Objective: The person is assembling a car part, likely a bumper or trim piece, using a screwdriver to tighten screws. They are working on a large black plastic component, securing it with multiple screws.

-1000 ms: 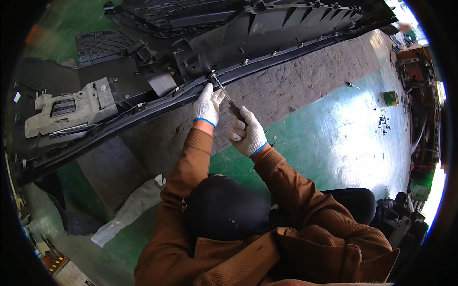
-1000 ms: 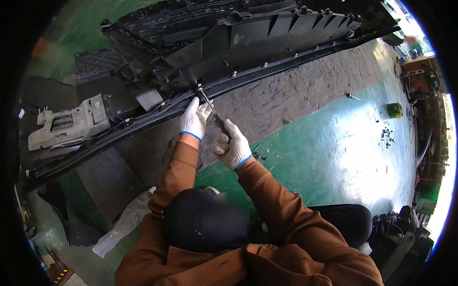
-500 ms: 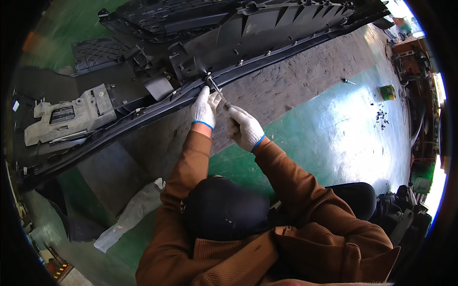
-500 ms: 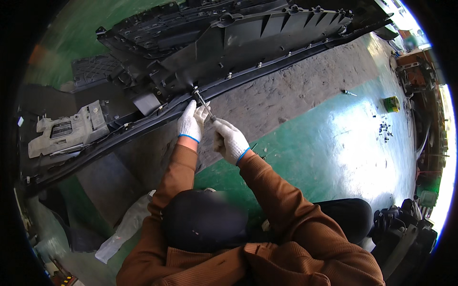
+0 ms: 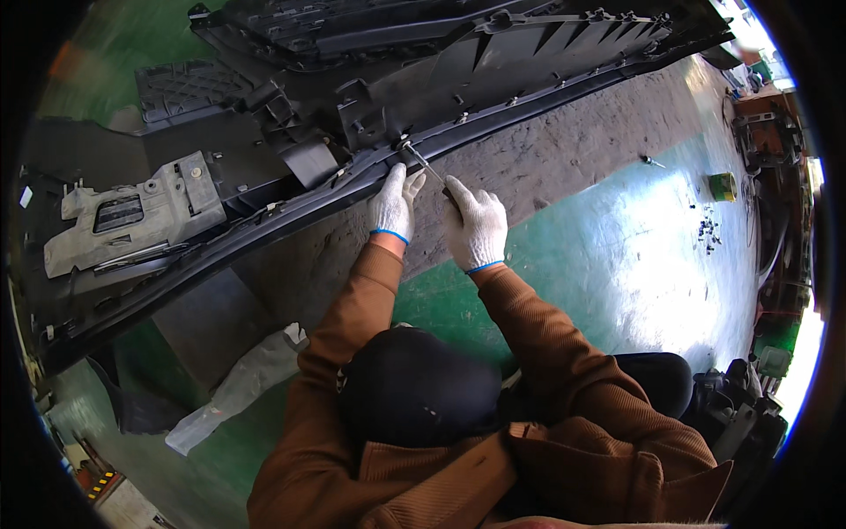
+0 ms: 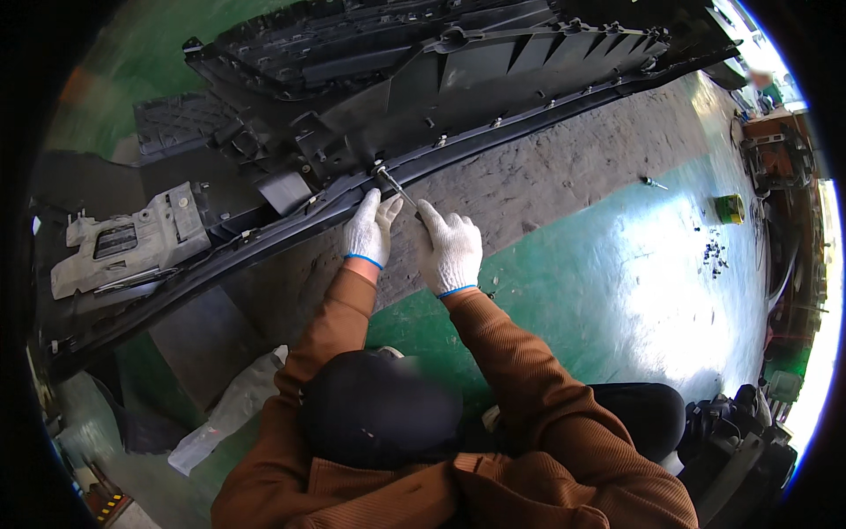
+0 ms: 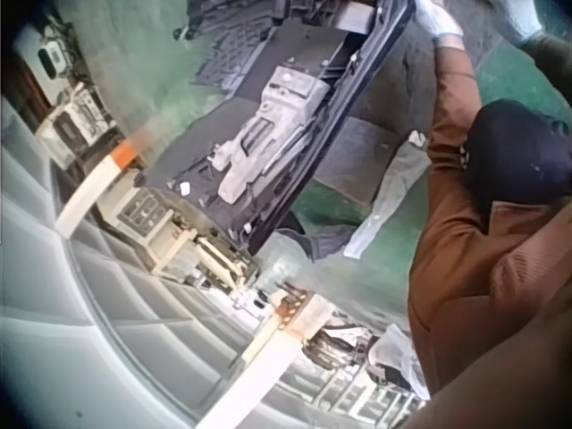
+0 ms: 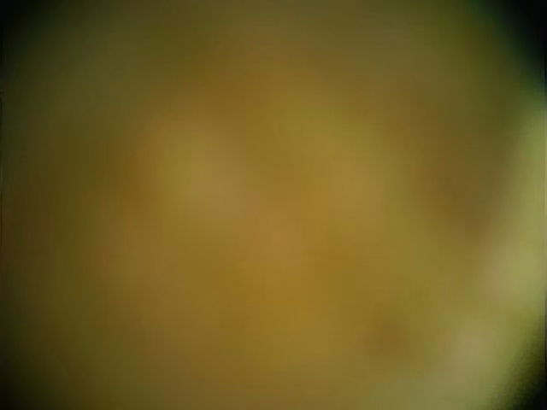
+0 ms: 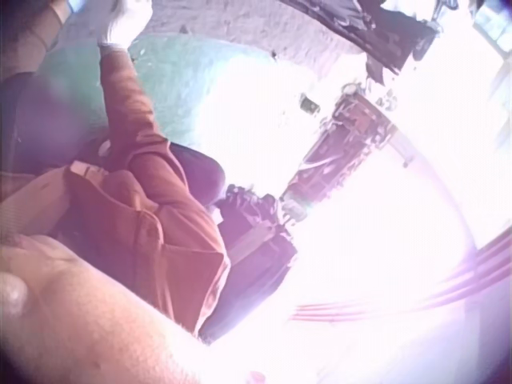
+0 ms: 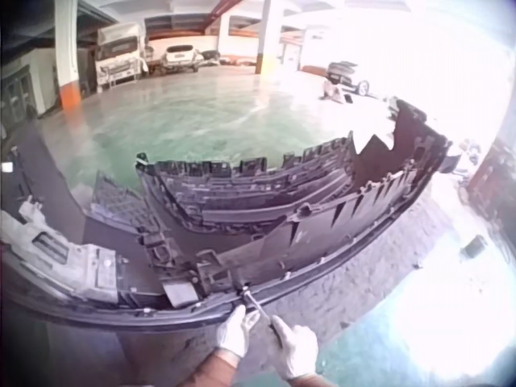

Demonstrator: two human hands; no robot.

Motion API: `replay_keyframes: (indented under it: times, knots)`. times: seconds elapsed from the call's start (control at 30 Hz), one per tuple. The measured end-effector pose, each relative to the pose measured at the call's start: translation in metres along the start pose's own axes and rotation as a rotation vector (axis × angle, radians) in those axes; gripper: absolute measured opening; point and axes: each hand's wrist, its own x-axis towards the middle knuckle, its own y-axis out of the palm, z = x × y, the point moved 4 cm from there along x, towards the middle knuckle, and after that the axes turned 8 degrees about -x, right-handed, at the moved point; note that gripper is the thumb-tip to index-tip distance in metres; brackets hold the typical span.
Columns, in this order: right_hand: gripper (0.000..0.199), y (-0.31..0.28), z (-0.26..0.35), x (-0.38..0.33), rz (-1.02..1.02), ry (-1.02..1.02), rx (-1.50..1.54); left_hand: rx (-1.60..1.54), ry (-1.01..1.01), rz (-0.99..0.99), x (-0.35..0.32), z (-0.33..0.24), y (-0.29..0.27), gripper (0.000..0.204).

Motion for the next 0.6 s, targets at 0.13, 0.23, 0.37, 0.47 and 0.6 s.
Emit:
replay_keyframes:
  times: [0.13, 0.23, 0.37, 0.47, 0.6]
  knots:
    - [0.032, 0.017, -0.023, 0.003, 0.319, 0.529, 0.85, 0.012, 0.014, -0.032, -0.007, 0.001, 0.007, 0.039]
    - [0.033, 0.012, -0.034, 0.009, 0.679, 0.912, 1.468, 0.009, 0.065, -0.025, -0.008, -0.001, 0.006, 0.035]
    - [0.028, 0.03, -0.032, -0.006, 0.806, 0.969, 1.853, -0.026, 0.027, -0.066, -0.006, 0.001, 0.006, 0.032]
    - [0.03, 0.03, -0.016, -0.014, 0.809, 1.236, 2.074, -0.027, 0.018, -0.093, -0.008, 0.001, 0.006, 0.031]
    - [0.034, 0.022, -0.03, 0.006, 0.616, 0.695, 0.86, -0.007, 0.037, -0.091, -0.014, -0.006, 0.015, 0.031]
